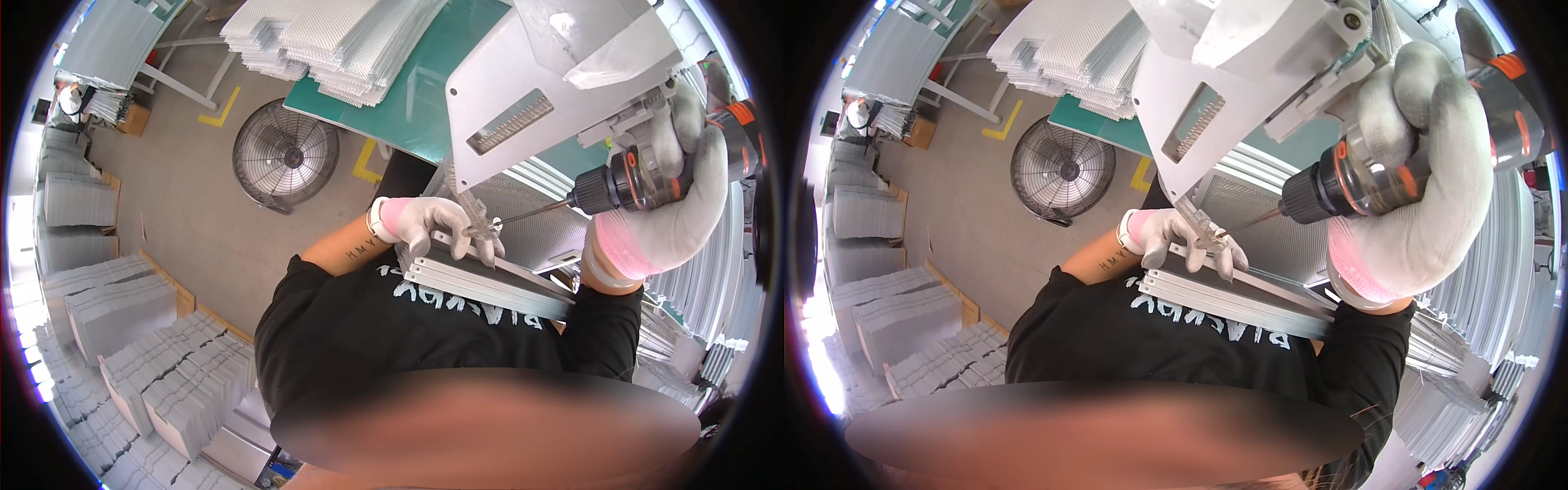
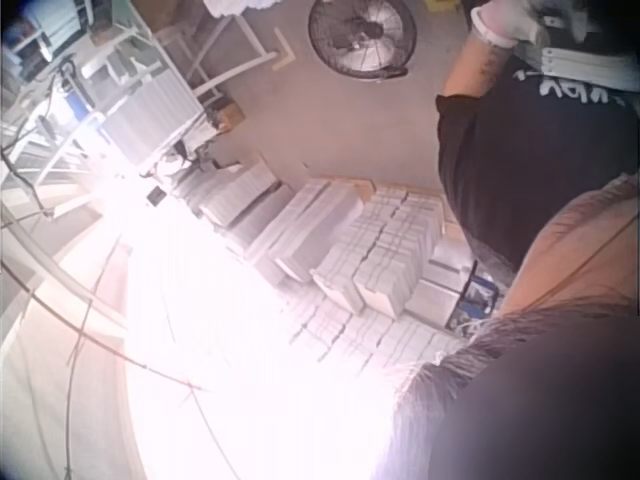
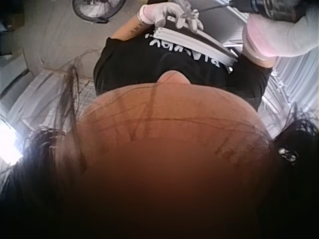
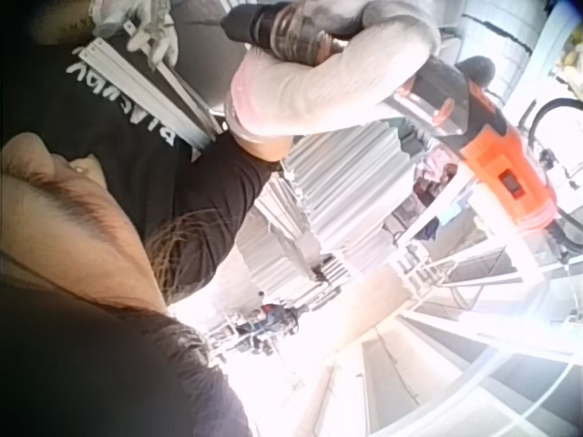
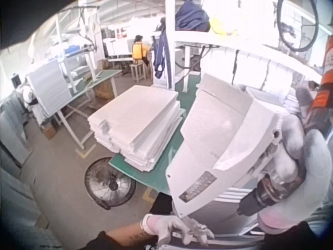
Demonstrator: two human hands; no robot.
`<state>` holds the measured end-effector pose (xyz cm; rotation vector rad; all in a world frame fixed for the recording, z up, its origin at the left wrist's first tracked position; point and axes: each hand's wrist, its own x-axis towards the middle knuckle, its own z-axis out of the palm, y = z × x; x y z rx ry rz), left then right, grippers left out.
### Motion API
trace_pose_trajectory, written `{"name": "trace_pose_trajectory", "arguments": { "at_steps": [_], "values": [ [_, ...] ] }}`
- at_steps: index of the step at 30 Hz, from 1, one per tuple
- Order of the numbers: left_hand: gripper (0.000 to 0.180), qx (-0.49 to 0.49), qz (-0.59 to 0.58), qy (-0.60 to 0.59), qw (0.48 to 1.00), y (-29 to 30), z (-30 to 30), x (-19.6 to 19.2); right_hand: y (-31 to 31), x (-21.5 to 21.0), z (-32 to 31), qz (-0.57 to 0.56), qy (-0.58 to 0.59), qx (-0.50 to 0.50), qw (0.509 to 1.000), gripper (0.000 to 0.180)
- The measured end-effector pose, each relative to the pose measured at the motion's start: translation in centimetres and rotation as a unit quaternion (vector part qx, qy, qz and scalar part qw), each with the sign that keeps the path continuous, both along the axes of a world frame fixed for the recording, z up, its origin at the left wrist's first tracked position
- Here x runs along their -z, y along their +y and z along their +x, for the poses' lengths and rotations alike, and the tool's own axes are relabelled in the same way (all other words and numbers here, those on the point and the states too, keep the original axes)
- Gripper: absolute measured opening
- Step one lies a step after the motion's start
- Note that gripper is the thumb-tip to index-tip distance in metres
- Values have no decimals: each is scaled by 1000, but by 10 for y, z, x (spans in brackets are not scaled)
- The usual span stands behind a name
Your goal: Assembling industrial metal filter frames using a power drill and screws.
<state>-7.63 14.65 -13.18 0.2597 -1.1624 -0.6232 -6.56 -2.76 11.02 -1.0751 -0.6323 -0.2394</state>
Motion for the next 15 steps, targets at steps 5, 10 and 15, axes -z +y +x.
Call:
{"name": "trace_pose_trajectory", "arguments": {
  "at_steps": [5, 10, 15],
  "values": [
    [26, -121, 122, -14, 985, 13, -1, -10, 4, 0, -1, -63, -13, 101, 993, 12],
    [20, -213, 158, -85, 961, 20, -3, -23, 21, -4, -5, -25, 44, 89, 995, 15],
    [18, -259, 201, -92, 940, 20, -9, -24, 21, -2, -10, -70, 68, 35, 995, 17]
  ]
}}
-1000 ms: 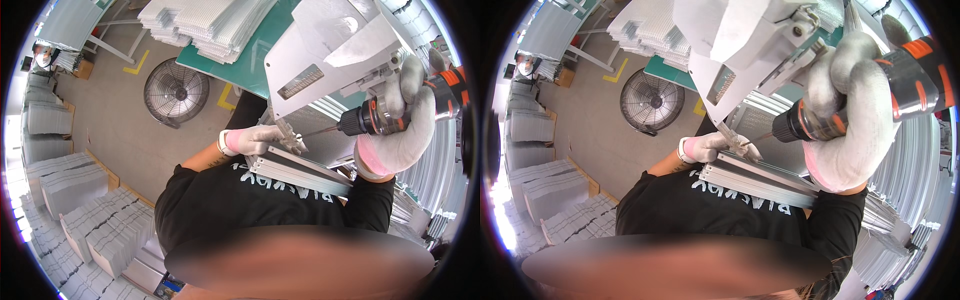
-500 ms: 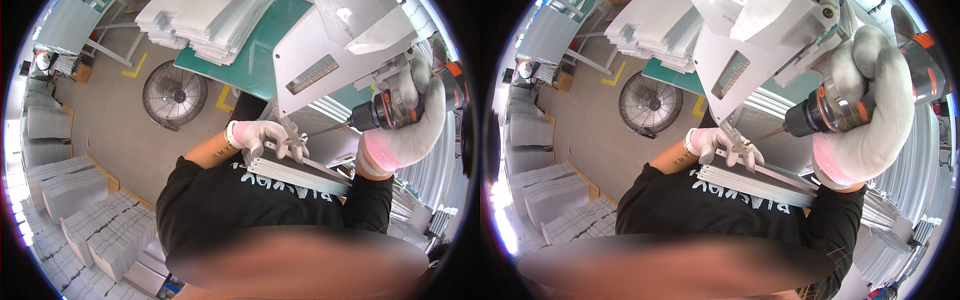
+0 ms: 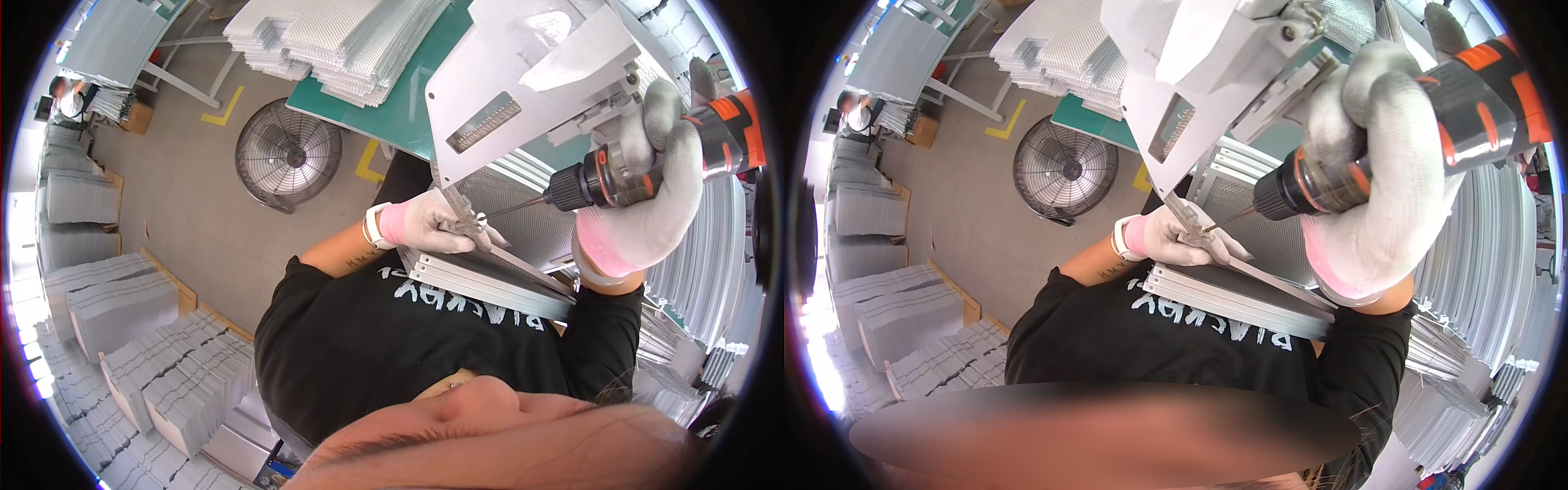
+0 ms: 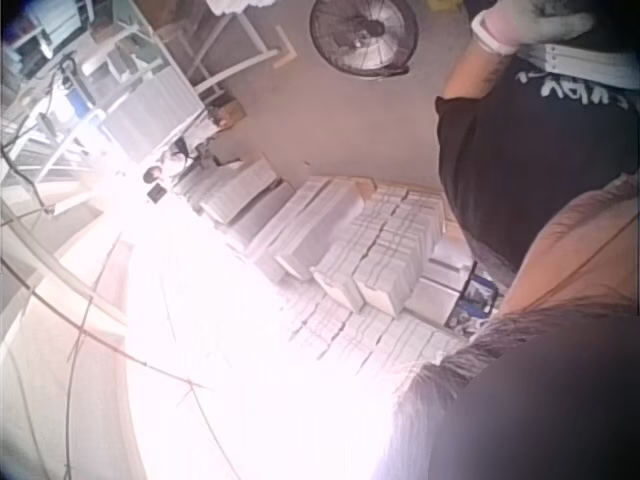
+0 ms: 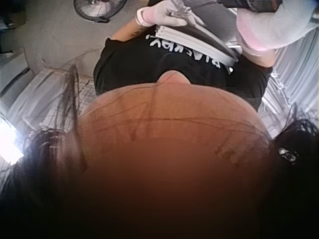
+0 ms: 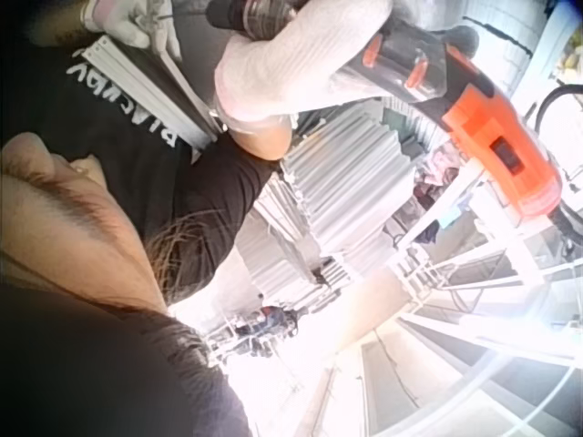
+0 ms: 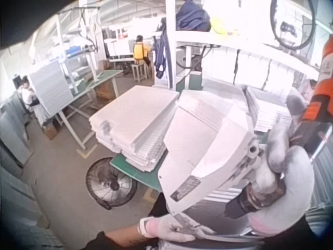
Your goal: Assembling industrial metal filter frames using a power drill and screws.
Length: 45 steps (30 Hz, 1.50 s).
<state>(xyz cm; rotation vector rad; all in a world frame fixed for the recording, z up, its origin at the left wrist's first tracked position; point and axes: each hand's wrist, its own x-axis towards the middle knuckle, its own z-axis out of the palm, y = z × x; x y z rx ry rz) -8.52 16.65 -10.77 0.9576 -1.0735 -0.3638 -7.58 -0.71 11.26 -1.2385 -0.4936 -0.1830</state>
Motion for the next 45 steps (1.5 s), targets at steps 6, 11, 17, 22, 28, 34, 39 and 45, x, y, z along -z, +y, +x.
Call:
{"name": "trace_pose_trajectory", "arguments": {
  "at_steps": [6, 11, 17, 22, 28, 34, 39, 45],
  "values": [
    [28, -59, 105, -32, 992, 8, -2, -4, 12, 4, 2, -30, -36, 116, 992, 15],
    [21, -80, 137, -29, 987, 9, -3, -3, 17, 9, -10, -15, -21, 104, 994, 25],
    [24, -124, 115, 20, 985, 5, -13, 3, 19, 41, -6, -26, -75, 25, 997, 60],
    [24, -110, 135, 37, 984, 7, -12, 1, 27, 49, -6, 2, -97, -32, 995, 59],
    [24, -118, 129, 0, 985, 5, -10, 13, 32, 54, 0, -4, -104, -44, 994, 57],
    [24, -100, 118, 46, 987, 3, -15, 22, 29, 54, -3, 50, -28, -89, 994, 56],
    [24, -86, 128, 49, 987, 5, -17, 17, 38, 45, -9, 18, 1, -33, 999, 60],
    [24, -115, 134, 10, 984, 8, -15, -2, 30, 43, 2, 71, -60, -77, 993, 47]
  ]
}}
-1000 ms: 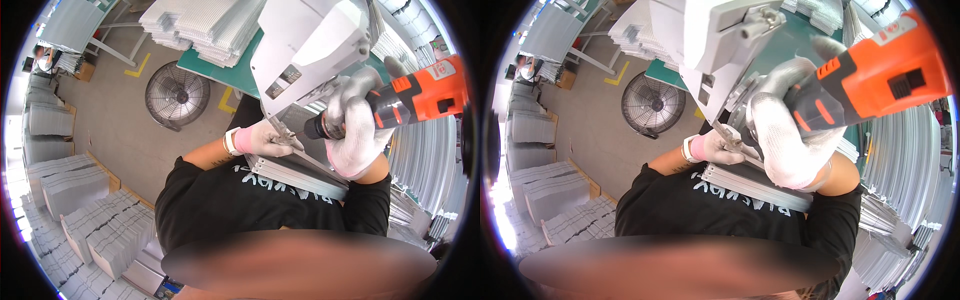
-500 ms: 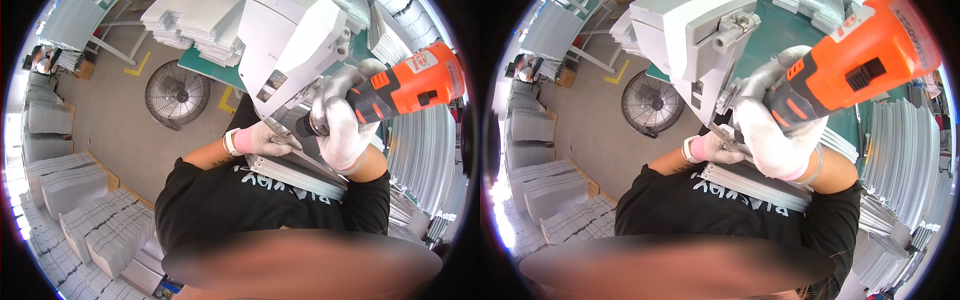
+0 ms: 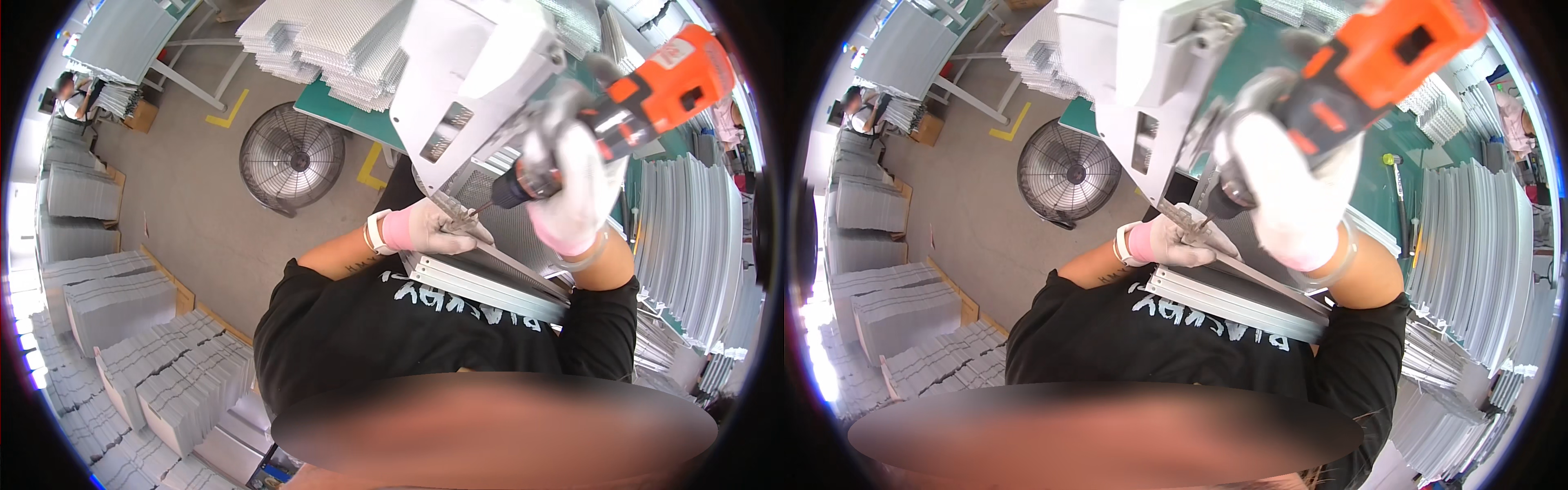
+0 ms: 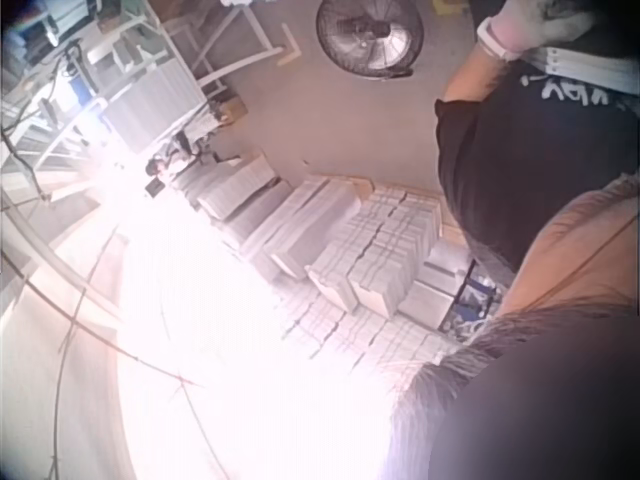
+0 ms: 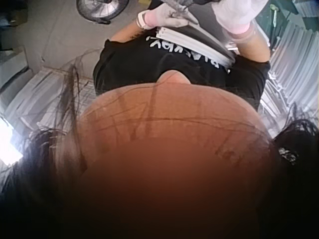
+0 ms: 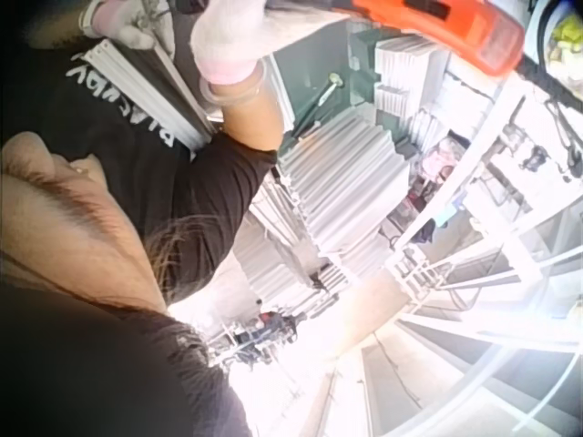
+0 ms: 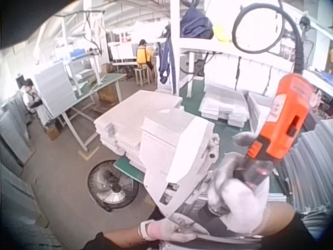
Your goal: Assembling industrial metal filter frames using a power drill and screws.
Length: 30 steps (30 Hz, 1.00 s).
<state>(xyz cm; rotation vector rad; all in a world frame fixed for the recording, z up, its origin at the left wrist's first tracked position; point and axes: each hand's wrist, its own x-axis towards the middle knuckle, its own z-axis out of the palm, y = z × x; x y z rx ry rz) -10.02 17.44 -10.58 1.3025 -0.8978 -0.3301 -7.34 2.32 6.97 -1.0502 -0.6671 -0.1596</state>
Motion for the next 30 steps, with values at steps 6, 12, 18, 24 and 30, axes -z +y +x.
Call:
{"name": "trace_pose_trajectory", "arguments": {
  "at_steps": [6, 12, 18, 24, 30],
  "values": [
    [23, -8, 28, -64, 998, 3, 7, -7, -64, -33, 22, -148, -106, 269, 946, 31],
    [63, -330, -71, -214, 916, 8, 12, -4, -78, -63, 49, -37, -77, 317, 945, 33],
    [23, -270, -81, -286, 916, 36, -4, -13, -92, -81, 55, 14, -101, 147, 984, 28],
    [23, -144, -49, -168, 974, 50, -11, -10, -63, -92, 56, 3, -87, 417, 905, 27],
    [47, 103, -102, 66, 987, 45, -8, -2, -55, -114, 65, 133, 42, 472, 870, 29]
  ]
}}
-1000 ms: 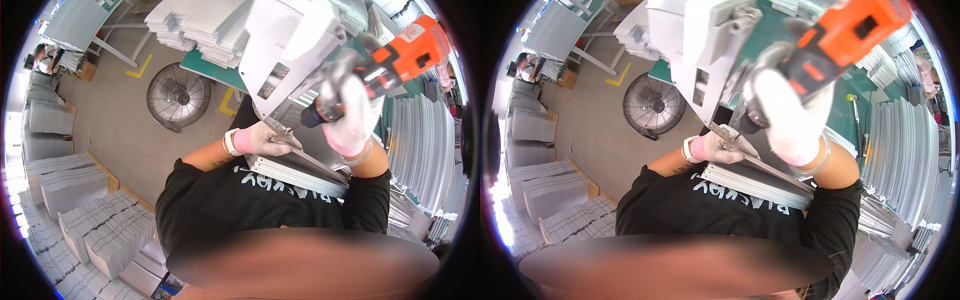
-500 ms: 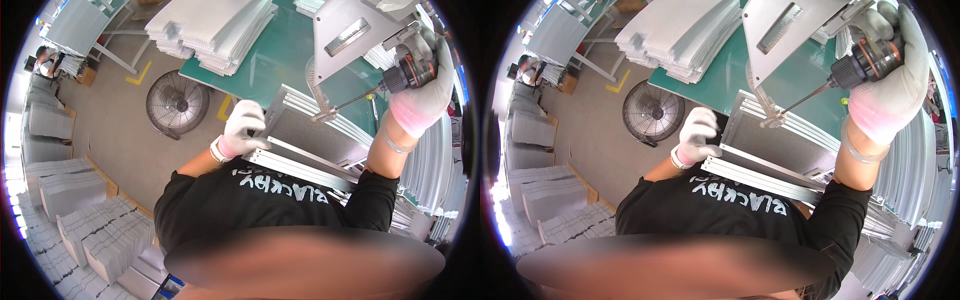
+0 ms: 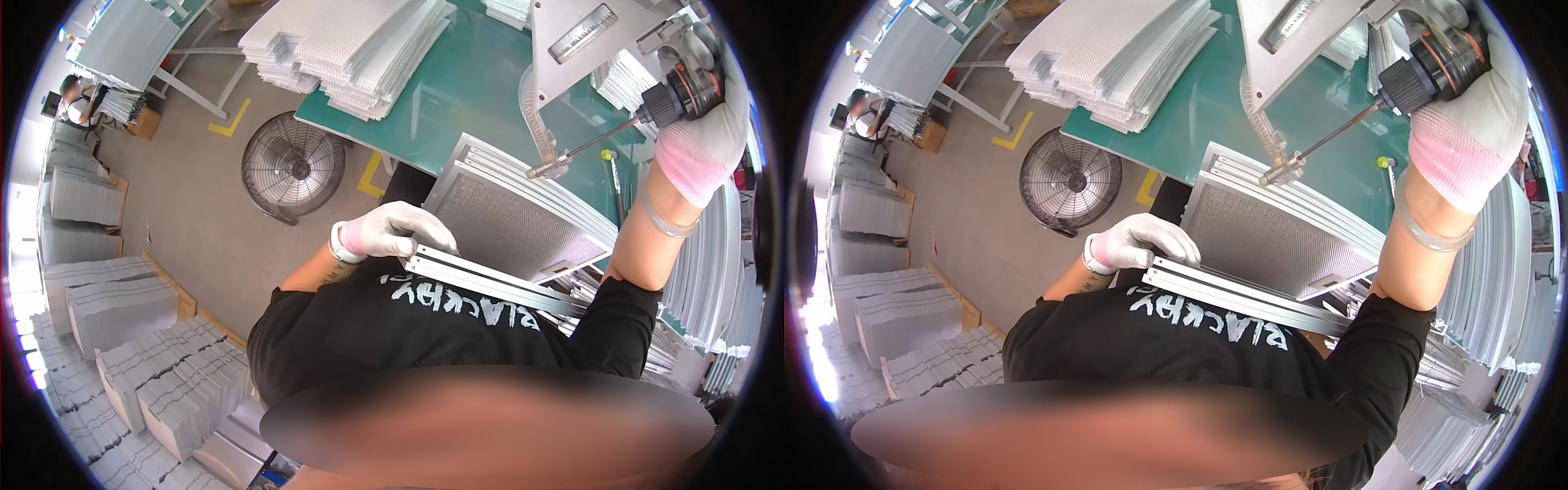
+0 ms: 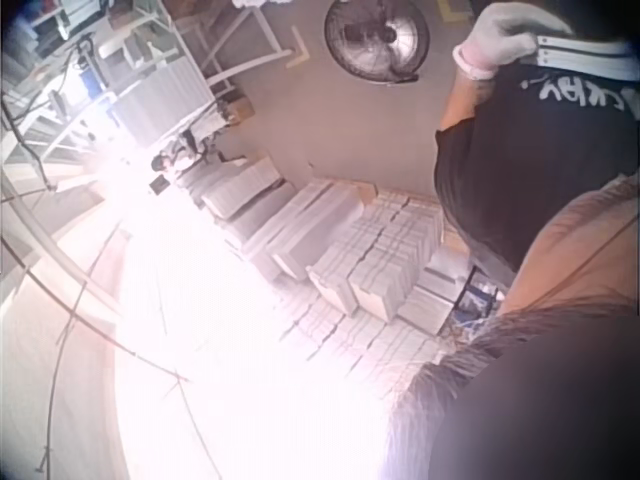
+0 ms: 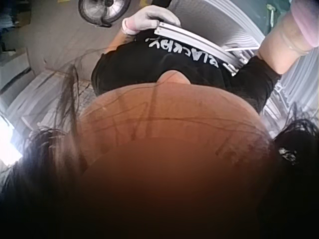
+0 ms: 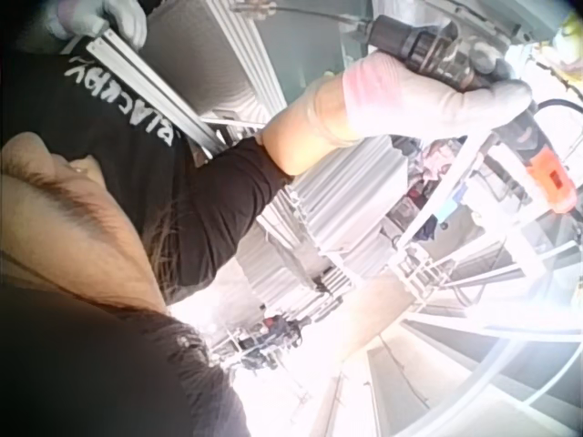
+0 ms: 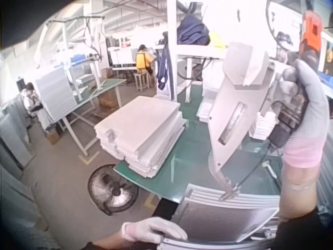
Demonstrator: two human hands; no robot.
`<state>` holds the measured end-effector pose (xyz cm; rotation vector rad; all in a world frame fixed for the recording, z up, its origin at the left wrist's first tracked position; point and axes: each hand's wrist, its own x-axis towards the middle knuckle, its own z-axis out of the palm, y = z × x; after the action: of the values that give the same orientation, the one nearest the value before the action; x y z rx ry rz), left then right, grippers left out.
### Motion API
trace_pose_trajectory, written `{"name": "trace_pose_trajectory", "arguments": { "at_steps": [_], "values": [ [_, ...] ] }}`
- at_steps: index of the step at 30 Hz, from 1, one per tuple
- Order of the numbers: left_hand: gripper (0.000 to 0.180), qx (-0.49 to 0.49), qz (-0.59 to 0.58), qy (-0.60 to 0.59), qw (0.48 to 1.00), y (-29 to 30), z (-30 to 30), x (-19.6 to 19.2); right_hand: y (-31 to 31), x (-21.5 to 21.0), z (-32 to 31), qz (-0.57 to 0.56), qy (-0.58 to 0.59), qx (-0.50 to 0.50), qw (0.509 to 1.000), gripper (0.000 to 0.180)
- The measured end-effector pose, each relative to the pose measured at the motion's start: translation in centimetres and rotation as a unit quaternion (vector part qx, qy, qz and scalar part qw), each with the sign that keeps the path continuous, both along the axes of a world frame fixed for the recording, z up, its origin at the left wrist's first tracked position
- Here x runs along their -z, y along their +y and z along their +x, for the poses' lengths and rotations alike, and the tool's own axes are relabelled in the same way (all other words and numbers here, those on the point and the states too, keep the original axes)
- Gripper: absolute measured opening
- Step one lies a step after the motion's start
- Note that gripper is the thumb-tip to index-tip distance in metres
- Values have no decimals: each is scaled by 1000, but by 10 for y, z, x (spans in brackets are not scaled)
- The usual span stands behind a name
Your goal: Assembling industrial metal filter frames using a power drill and screws.
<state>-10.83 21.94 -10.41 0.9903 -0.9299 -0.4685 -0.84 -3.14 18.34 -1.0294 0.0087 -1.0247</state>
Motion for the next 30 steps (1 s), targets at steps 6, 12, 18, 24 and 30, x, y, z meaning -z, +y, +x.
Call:
{"name": "trace_pose_trajectory", "arguments": {
  "at_steps": [6, 12, 18, 24, 30],
  "values": [
    [47, -44, -27, 63, 997, -24, 1, 11, -5, 9, -35, 26, -31, -188, 981, 29],
    [39, -8, -89, -32, 995, -39, 20, 19, -10, 45, -38, -71, -50, -177, 980, 30],
    [46, 79, -193, -76, 975, -61, 28, 21, -15, 52, -37, -114, -73, -230, 964, 29],
    [40, 49, -202, -99, 973, -59, 31, 25, -10, 52, -31, -105, -98, -267, 953, 32],
    [19, -55, -47, -115, 991, -47, 20, 18, 13, 56, -44, -123, -13, -191, 974, 32]
  ]
}}
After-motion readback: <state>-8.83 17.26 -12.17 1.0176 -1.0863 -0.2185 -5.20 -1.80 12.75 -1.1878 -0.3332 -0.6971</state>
